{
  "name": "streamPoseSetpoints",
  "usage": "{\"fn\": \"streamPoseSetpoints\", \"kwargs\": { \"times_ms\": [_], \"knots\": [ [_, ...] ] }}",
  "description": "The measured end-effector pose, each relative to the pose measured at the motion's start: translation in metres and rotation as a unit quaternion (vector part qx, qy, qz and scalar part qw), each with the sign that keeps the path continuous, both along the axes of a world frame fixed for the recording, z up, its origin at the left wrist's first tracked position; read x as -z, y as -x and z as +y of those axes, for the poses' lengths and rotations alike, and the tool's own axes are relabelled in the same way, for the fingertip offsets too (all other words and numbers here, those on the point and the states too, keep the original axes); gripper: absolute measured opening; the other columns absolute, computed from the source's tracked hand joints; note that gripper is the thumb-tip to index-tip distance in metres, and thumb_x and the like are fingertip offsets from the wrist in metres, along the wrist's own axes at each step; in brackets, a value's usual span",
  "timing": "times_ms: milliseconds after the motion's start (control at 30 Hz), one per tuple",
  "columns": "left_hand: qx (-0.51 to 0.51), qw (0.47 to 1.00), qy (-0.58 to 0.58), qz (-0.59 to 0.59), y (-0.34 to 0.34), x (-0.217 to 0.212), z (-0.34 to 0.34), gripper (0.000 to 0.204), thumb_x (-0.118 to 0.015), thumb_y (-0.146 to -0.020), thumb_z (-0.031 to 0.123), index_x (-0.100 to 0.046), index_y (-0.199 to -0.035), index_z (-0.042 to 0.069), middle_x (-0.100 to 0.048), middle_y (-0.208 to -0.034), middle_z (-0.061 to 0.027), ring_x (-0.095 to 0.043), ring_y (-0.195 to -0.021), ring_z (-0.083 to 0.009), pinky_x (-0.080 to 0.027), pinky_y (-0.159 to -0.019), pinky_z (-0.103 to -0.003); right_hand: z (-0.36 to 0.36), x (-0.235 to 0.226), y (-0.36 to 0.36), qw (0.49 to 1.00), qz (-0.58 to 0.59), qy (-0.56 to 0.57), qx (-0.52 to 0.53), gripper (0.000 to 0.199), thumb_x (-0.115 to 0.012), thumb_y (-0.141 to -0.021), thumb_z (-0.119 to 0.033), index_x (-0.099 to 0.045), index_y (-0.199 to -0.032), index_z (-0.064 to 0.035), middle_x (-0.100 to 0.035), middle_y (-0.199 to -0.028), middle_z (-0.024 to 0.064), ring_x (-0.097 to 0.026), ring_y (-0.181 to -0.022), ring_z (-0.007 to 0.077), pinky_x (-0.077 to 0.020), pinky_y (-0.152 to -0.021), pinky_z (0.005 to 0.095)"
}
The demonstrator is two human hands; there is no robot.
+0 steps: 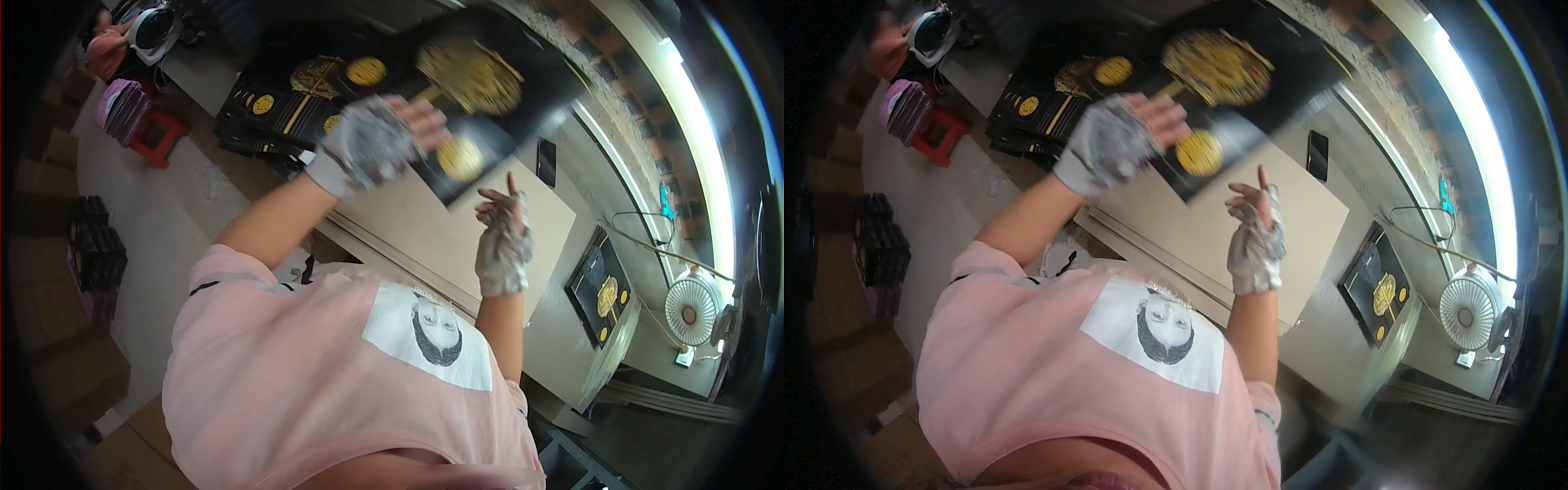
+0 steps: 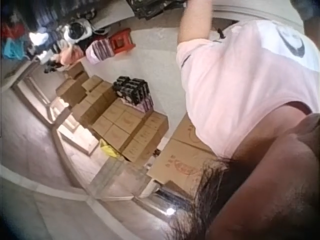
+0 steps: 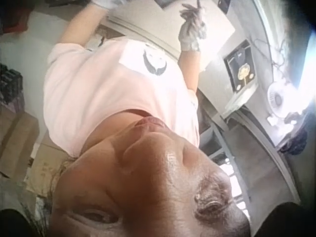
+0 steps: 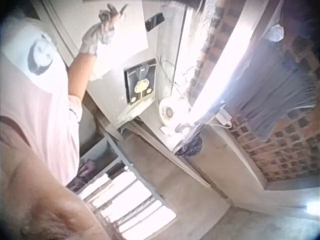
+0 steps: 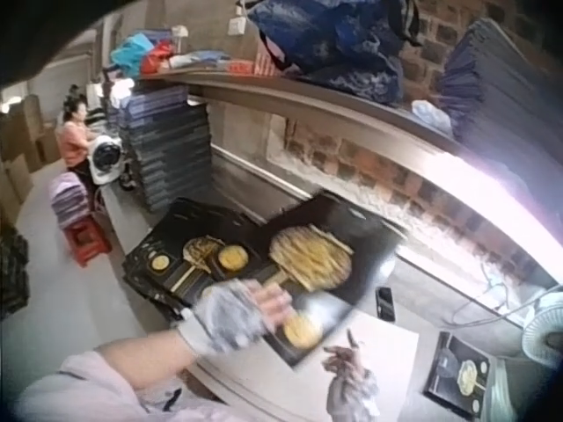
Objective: The person is assembling or organizing paper/cardboard packaging items with decorative prints.
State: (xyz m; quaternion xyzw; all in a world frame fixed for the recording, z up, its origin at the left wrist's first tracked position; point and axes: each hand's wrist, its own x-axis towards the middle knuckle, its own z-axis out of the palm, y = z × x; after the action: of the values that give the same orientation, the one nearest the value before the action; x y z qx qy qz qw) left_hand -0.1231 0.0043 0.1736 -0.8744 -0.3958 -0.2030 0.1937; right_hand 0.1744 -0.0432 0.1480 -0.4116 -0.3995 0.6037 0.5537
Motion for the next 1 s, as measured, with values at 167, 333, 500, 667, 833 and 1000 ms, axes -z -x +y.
{"fn": "streamPoseSetpoints", "kwargs": {
  "times_ms": [167,333,500,667,833,1000],
  "knots": [
    [-0.125,0.988,0.087,-0.025,0.093,0.051,0.044,0.064,-0.065,-0.087,0.021,-0.053,-0.150,0.022,-0.050,-0.158,-0.0015,-0.046,-0.145,-0.0200,-0.035,-0.122,-0.038,0.000,0.146,-0.065,0.900,-0.422,0.001,0.113,0.065,-0.068,-0.099,-0.033,-0.046,-0.153,-0.0028,-0.061,-0.134,0.0184,-0.059,-0.120,0.0308,-0.0464,-0.103,0.0413],
    [-0.218,0.903,0.338,0.152,0.134,0.064,0.031,0.064,-0.062,-0.095,0.026,-0.044,-0.156,0.022,-0.038,-0.165,-0.0006,-0.033,-0.153,-0.0192,-0.026,-0.126,-0.035,-0.056,0.160,-0.120,0.633,-0.750,0.126,0.141,0.068,-0.059,-0.100,-0.043,-0.046,-0.153,-0.0027,-0.045,-0.155,0.0275,-0.039,-0.148,0.0409,-0.0330,-0.120,0.0480],
    [-0.278,0.877,0.337,0.199,0.129,0.071,0.017,0.059,-0.054,-0.096,0.026,-0.049,-0.154,0.022,-0.038,-0.166,-0.0039,-0.034,-0.153,-0.0224,-0.027,-0.125,-0.037,-0.070,0.152,-0.126,0.582,-0.780,0.196,0.120,0.067,-0.049,-0.103,-0.046,-0.045,-0.155,-0.0038,-0.036,-0.161,0.0273,-0.029,-0.153,0.0392,-0.0261,-0.124,0.0468],
    [-0.149,0.814,0.517,-0.218,0.028,0.107,-0.016,0.064,-0.064,-0.093,0.034,-0.052,-0.149,0.006,-0.044,-0.159,-0.0196,-0.040,-0.149,-0.0300,-0.036,-0.120,-0.042,-0.070,0.147,-0.122,0.585,-0.775,0.200,0.128,0.067,-0.048,-0.103,-0.046,-0.044,-0.155,-0.0039,-0.035,-0.163,0.0263,-0.029,-0.154,0.0392,-0.0268,-0.124,0.0475],
    [-0.284,0.887,0.365,-0.006,-0.036,0.164,-0.016,0.084,-0.062,-0.094,0.036,-0.025,-0.161,0.001,-0.033,-0.160,-0.0326,-0.034,-0.151,-0.0424,-0.031,-0.123,-0.045,-0.069,0.147,-0.123,0.574,-0.782,0.216,0.108,0.069,-0.047,-0.103,-0.048,-0.043,-0.156,-0.0040,-0.034,-0.163,0.0263,-0.028,-0.154,0.0396,-0.0262,-0.124,0.0488],
    [-0.306,0.855,0.416,-0.038,-0.040,0.164,0.003,0.093,-0.063,-0.092,0.042,-0.020,-0.161,-0.004,-0.040,-0.155,-0.0342,-0.040,-0.146,-0.0443,-0.035,-0.120,-0.047,-0.072,0.149,-0.124,0.582,-0.777,0.209,0.115,0.069,-0.047,-0.103,-0.049,-0.043,-0.156,-0.0041,-0.035,-0.163,0.0264,-0.028,-0.154,0.0403,-0.0261,-0.124,0.0488]
  ]
}}
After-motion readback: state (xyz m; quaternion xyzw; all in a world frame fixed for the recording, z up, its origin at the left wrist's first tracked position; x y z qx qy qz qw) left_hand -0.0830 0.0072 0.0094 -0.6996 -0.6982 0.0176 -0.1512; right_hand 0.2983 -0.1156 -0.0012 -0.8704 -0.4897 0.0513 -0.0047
